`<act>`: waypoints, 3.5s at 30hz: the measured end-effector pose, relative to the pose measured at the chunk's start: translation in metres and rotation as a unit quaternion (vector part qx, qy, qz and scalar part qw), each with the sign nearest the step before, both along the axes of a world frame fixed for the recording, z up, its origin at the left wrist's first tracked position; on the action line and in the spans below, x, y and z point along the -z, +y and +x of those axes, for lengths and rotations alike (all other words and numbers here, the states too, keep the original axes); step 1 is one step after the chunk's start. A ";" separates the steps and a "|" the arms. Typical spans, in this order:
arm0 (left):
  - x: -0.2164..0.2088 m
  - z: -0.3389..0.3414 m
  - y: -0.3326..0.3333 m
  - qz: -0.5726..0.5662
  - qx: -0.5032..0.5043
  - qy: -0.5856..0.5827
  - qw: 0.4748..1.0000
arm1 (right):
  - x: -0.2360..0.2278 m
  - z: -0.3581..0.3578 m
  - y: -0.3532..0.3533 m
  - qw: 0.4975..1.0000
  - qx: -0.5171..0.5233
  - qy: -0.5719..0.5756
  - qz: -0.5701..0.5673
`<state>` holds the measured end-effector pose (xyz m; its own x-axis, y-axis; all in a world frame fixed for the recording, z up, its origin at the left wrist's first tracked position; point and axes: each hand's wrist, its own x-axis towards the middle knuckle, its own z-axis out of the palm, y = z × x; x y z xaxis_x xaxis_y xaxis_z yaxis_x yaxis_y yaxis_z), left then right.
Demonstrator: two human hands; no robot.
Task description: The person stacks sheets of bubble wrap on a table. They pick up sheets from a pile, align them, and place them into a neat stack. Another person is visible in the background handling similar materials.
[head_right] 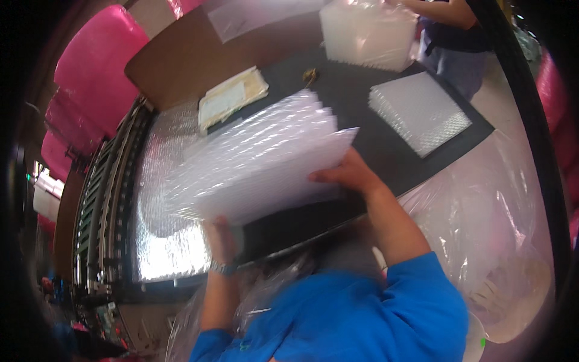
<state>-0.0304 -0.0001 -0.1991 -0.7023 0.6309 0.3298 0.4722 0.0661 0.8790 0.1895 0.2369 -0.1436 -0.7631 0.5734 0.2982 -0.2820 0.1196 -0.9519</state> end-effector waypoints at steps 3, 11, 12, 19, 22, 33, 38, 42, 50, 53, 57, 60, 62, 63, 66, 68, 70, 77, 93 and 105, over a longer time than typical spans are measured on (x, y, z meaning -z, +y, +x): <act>-0.058 0.021 0.005 0.197 -0.102 0.136 0.966 | -0.063 0.001 -0.003 0.970 0.064 -0.082 0.218; -0.073 0.026 -0.008 0.014 0.100 0.185 0.978 | -0.147 -0.009 -0.054 0.740 0.007 -0.104 0.665; -0.078 0.039 -0.005 0.072 0.089 0.133 0.985 | -0.148 -0.011 -0.058 0.731 -0.005 -0.109 0.674; -0.088 0.039 -0.013 0.225 0.039 -0.018 0.973 | -0.111 0.001 -0.013 0.842 0.213 0.082 0.490; -0.051 0.021 -0.024 0.173 0.087 -0.066 0.979 | -0.024 -0.017 0.033 0.966 0.032 0.038 0.252; -0.023 0.024 -0.009 0.166 0.015 -0.085 0.982 | 0.021 -0.060 -0.011 0.995 -0.083 -0.039 -0.045; -0.042 0.016 -0.020 0.213 -0.098 0.055 0.971 | 0.062 -0.068 -0.001 0.995 0.034 -0.058 0.080; -0.049 -0.013 -0.059 0.157 -0.252 0.236 0.925 | 0.059 -0.063 -0.001 0.986 0.012 -0.142 0.089; -0.065 -0.028 -0.105 0.172 -0.362 0.337 0.852 | 0.042 -0.061 -0.017 0.948 0.004 -0.206 0.241; -0.065 -0.029 -0.117 0.152 -0.375 0.354 0.843 | 0.043 -0.061 -0.017 0.948 -0.002 -0.203 0.246; -0.061 -0.028 -0.125 0.183 -0.351 0.317 0.862 | 0.041 -0.060 -0.017 0.944 -0.007 -0.196 0.267; -0.067 -0.022 -0.118 0.236 -0.326 0.280 0.871 | 0.040 -0.059 -0.018 0.939 -0.009 -0.198 0.279; -0.069 -0.019 -0.117 0.234 -0.332 0.274 0.872 | 0.042 -0.059 -0.017 0.937 -0.008 -0.199 0.288; -0.070 -0.018 -0.117 0.223 -0.338 0.271 0.873 | 0.044 -0.060 -0.016 0.936 -0.009 -0.196 0.293; -0.069 -0.016 -0.118 0.218 -0.334 0.250 0.882 | 0.043 -0.060 -0.015 0.936 -0.013 -0.191 0.295; -0.070 -0.015 -0.118 0.216 -0.338 0.249 0.881 | 0.042 -0.060 -0.016 0.936 -0.016 -0.191 0.296; -0.072 -0.014 -0.116 0.206 -0.355 0.264 0.873 | 0.041 -0.059 -0.016 0.934 -0.017 -0.194 0.300; -0.064 -0.016 -0.121 0.169 -0.341 0.253 0.889 | 0.045 -0.059 -0.013 0.930 -0.017 -0.193 0.314; -0.049 -0.020 -0.124 0.116 -0.356 0.340 0.863 | 0.047 -0.058 -0.014 0.931 -0.021 -0.191 0.310; -0.063 0.001 -0.114 0.202 -0.299 0.187 0.914 | 0.046 -0.058 -0.013 0.930 -0.027 -0.199 0.309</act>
<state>-0.0293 -0.1140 -0.1358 -0.6726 -0.0562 0.7379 0.7296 0.1162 0.6739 0.1312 0.2237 -0.1900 -0.9064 0.3436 0.2457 0.0556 0.6737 -0.7369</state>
